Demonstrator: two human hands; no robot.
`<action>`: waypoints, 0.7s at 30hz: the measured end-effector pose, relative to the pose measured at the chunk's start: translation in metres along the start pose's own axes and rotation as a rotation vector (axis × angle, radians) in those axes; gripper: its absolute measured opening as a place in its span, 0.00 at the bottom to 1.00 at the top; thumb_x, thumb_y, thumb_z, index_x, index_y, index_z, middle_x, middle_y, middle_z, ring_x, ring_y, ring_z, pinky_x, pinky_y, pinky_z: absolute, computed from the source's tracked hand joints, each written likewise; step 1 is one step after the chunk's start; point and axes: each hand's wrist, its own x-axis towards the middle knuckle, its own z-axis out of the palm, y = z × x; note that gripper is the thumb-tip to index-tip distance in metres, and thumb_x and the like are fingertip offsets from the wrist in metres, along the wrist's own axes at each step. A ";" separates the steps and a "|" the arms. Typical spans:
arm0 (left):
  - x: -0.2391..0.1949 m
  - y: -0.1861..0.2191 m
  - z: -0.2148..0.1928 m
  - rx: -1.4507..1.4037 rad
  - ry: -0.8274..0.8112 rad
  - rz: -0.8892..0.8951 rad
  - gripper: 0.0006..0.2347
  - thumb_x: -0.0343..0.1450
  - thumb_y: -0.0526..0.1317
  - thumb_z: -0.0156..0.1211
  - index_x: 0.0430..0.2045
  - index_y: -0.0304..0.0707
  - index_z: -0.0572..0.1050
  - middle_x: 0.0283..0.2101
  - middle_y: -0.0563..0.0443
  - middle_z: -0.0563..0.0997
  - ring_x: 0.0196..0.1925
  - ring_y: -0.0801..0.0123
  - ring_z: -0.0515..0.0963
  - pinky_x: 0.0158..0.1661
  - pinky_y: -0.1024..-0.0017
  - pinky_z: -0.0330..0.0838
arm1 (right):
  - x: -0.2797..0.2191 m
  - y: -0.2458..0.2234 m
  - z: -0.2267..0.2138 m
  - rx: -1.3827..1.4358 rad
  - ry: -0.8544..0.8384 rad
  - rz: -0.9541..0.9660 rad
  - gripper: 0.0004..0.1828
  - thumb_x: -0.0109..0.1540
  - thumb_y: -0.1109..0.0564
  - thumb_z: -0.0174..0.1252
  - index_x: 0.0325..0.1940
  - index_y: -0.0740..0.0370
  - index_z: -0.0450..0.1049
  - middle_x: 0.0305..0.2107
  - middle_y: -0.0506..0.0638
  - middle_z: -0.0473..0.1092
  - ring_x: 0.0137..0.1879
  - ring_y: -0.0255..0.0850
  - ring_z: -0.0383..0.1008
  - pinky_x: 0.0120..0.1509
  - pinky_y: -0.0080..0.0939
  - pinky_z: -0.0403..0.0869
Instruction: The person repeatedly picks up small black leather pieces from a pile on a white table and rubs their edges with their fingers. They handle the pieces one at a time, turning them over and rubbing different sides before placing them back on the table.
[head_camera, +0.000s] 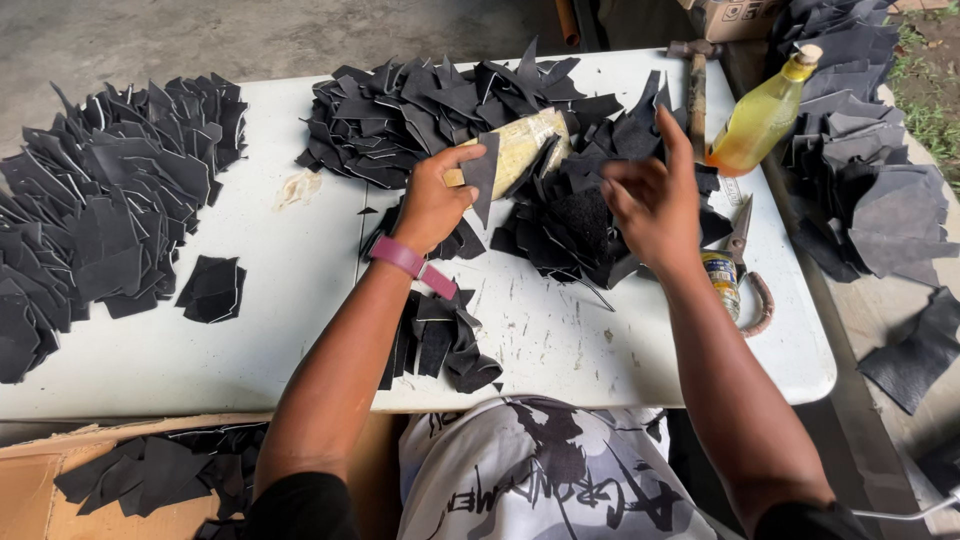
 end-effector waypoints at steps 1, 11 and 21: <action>0.004 -0.003 0.001 0.018 0.006 0.066 0.22 0.64 0.21 0.60 0.54 0.34 0.77 0.56 0.50 0.83 0.44 0.74 0.79 0.45 0.78 0.75 | 0.024 0.008 0.009 -0.021 -0.021 -0.030 0.51 0.65 0.76 0.54 0.84 0.47 0.38 0.52 0.57 0.73 0.53 0.37 0.77 0.49 0.36 0.77; 0.006 -0.012 -0.003 -0.035 0.031 0.152 0.21 0.65 0.22 0.61 0.53 0.37 0.77 0.47 0.49 0.84 0.45 0.75 0.83 0.45 0.77 0.79 | 0.162 0.089 0.079 -0.801 -0.244 0.094 0.66 0.60 0.59 0.67 0.80 0.56 0.18 0.49 0.73 0.73 0.54 0.68 0.74 0.61 0.56 0.71; 0.001 -0.009 0.007 -0.031 0.068 0.105 0.21 0.67 0.23 0.60 0.54 0.39 0.77 0.52 0.53 0.82 0.35 0.79 0.83 0.39 0.80 0.77 | 0.174 0.085 0.037 -0.005 -0.167 0.134 0.58 0.57 0.75 0.65 0.80 0.43 0.42 0.38 0.49 0.69 0.45 0.40 0.73 0.45 0.38 0.79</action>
